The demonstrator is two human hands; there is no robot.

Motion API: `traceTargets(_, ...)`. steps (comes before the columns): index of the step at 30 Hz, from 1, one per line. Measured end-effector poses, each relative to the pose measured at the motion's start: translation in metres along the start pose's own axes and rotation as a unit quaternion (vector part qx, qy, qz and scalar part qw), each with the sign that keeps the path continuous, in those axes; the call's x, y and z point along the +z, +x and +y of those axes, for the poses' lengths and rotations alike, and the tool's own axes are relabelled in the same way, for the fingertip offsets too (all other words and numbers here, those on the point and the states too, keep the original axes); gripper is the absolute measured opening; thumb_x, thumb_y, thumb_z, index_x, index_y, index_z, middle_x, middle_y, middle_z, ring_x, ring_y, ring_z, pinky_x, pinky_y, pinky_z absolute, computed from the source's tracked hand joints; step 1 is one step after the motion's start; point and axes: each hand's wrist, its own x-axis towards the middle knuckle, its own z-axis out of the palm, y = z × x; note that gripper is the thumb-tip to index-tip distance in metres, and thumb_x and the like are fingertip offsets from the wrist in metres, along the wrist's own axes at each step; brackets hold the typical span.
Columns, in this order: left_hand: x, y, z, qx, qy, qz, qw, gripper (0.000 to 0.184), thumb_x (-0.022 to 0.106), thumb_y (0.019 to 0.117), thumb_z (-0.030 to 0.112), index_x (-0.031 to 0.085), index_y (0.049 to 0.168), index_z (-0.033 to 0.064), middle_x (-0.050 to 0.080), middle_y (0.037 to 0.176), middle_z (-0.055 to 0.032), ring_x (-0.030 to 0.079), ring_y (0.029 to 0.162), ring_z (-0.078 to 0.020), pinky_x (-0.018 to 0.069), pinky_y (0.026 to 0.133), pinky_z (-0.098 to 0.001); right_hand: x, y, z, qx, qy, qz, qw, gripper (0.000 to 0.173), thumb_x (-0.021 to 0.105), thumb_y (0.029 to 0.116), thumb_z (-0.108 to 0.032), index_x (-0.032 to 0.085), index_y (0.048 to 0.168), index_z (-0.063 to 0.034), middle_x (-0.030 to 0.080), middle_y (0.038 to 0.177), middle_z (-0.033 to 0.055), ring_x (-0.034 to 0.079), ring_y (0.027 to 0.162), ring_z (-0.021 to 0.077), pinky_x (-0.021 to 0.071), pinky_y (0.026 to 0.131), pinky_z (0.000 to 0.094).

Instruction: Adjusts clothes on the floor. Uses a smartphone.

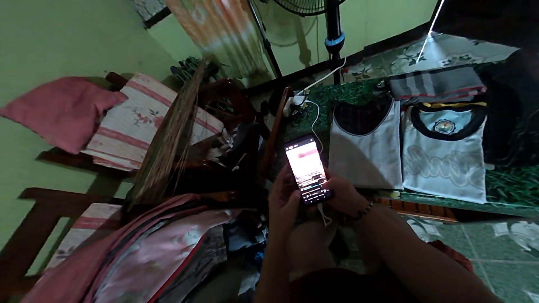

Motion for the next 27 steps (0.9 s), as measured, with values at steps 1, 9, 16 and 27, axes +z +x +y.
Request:
traceTargets(1,0.000,0.000,0.001,-0.001,0.001,-0.002,1.000,0.057,0.052,0.0949,0.001,0.040,0.151,-0.0022,0.066,0.123,-0.0124,0.068,0.103,-0.0146,0.0588,0.090,-0.0312,0.000,0.000,0.000,-0.003,-0.004,-0.002,1.000,0.052,0.048,0.0889,-0.007,0.043,0.140,-0.0088,0.068,0.113,0.0061,0.069,0.099,0.0153,0.0603,0.084,0.0351)
traceTargets(9,0.001,0.001,0.001,0.005,0.008,-0.004,1.000,0.058,0.052,0.0947,0.003,0.038,0.150,-0.0048,0.065,0.122,-0.0126,0.068,0.103,-0.0130,0.0583,0.089,-0.0290,0.002,0.000,-0.001,-0.007,0.005,0.010,1.000,0.051,0.051,0.0861,-0.009,0.045,0.137,-0.0075,0.069,0.109,0.0049,0.070,0.096,0.0137,0.0601,0.083,0.0335)
traceTargets(16,0.000,0.002,0.000,0.007,0.017,-0.004,1.000,0.057,0.052,0.0958,0.002,0.039,0.151,-0.0044,0.066,0.121,-0.0132,0.068,0.104,-0.0147,0.0586,0.090,-0.0306,-0.003,0.001,0.001,-0.010,-0.002,-0.024,1.000,0.054,0.058,0.0801,-0.009,0.049,0.133,-0.0087,0.070,0.109,0.0059,0.070,0.096,0.0166,0.0611,0.080,0.0374)
traceTargets(27,-0.003,0.002,0.002,-0.014,-0.011,0.019,1.000,0.051,0.049,0.0992,0.006,0.043,0.149,-0.0007,0.067,0.120,-0.0116,0.069,0.101,-0.0149,0.0594,0.088,-0.0317,-0.007,0.000,-0.002,-0.005,-0.005,-0.107,0.994,0.059,0.065,0.0773,-0.005,0.051,0.134,-0.0091,0.070,0.115,0.0068,0.070,0.102,0.0182,0.0609,0.085,0.0386)
